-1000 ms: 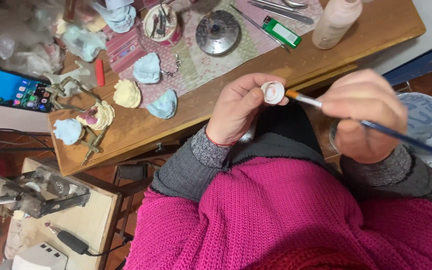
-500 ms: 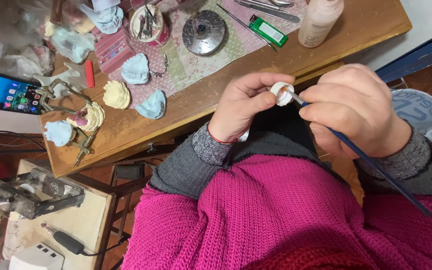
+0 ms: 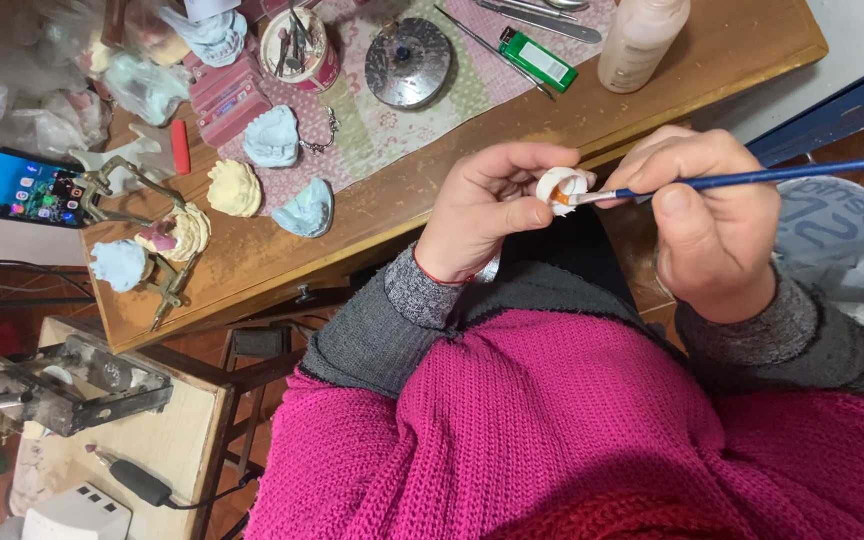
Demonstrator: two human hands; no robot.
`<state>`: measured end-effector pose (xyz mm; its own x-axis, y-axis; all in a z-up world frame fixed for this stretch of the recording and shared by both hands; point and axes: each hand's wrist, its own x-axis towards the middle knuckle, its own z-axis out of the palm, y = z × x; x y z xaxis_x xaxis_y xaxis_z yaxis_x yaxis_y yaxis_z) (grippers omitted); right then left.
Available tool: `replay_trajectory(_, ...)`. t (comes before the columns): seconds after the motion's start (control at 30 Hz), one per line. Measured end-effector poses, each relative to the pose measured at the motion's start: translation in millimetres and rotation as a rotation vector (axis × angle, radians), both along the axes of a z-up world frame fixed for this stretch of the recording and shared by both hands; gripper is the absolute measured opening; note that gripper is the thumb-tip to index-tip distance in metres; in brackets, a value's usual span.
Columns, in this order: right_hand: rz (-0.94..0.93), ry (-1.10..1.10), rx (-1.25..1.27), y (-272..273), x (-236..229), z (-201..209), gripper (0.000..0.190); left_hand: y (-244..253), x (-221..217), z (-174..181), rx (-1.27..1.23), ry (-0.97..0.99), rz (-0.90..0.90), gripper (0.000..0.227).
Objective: The person retrieves a paintbrush from a drawer and applies a liquid substance from a bottle into a small container. They then use the brush to paint a light blue dental mold, followed by a white mold, before handling a metal dental appliance.
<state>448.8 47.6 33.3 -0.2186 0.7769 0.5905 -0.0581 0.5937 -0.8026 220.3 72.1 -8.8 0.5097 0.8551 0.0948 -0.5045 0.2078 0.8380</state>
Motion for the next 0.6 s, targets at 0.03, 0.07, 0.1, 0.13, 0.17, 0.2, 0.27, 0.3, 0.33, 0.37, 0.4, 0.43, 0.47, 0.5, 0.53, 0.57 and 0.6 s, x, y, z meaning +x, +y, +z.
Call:
replay_trajectory(0.03,0.045,0.125,-0.112,-2,-2,-5,0.020,0,0,-1,0.006,-0.011,0.005,0.049)
replay_trajectory(0.07,0.045,0.125,-0.113,-2,-4,-9,0.020,1,-1,-1,0.005,-0.010,0.005,0.049)
replay_trajectory(0.1,0.075,0.221,-0.156,-2,-5,-13,0.019,1,-1,-1,0.009,-0.020,0.010,0.050)
replay_trajectory(0.13,0.104,0.317,-0.199,-3,-7,-18,0.019,1,-2,-1,0.012,-0.030,0.014,0.050)
replay_trajectory(0.17,0.103,0.317,-0.200,-3,-7,-23,0.019,0,-2,0,0.011,-0.030,0.013,0.050)
replay_trajectory(0.2,0.121,0.369,-0.223,-3,-6,-28,0.018,0,-2,0,0.008,-0.052,0.017,0.050)
replay_trajectory(0.27,0.140,0.420,-0.245,-2,-6,-32,0.018,1,-4,-5,0.006,-0.075,0.022,0.050)
replay_trajectory(0.3,0.099,0.442,-0.240,-1,-6,-31,0.019,1,-5,-11,0.004,-0.084,0.036,0.049)
replay_trajectory(0.33,0.057,0.465,-0.233,0,-5,-31,0.020,2,-7,-17,0.004,-0.093,0.048,0.048)
replay_trajectory(0.37,0.055,0.464,-0.229,3,-1,-32,0.020,3,-7,-16,0.008,-0.094,0.045,0.048)
replay_trajectory(0.4,0.014,0.487,-0.199,6,4,-33,0.019,5,-6,-14,0.017,-0.103,0.053,0.049)
replay_trajectory(0.43,-0.028,0.510,-0.169,9,10,-34,0.018,7,-5,-13,0.027,-0.112,0.061,0.050)
replay_trajectory(0.47,-0.038,0.509,-0.162,15,18,-37,0.018,9,-5,-10,0.031,-0.113,0.049,0.050)
replay_trajectory(0.5,-0.100,0.520,-0.152,21,27,-41,0.018,12,-4,-7,0.038,-0.102,0.061,0.053)
replay_trajectory(0.53,-0.163,0.530,-0.139,27,37,-44,0.019,14,-3,-3,0.045,-0.093,0.072,0.056)
replay_trajectory(0.57,-0.174,0.530,-0.130,38,44,-43,0.019,19,1,-1,0.050,-0.096,0.059,0.056)
replay_trajectory(0.6,-0.235,0.464,-0.132,48,51,-43,0.019,23,5,1,0.065,-0.003,0.099,0.055)
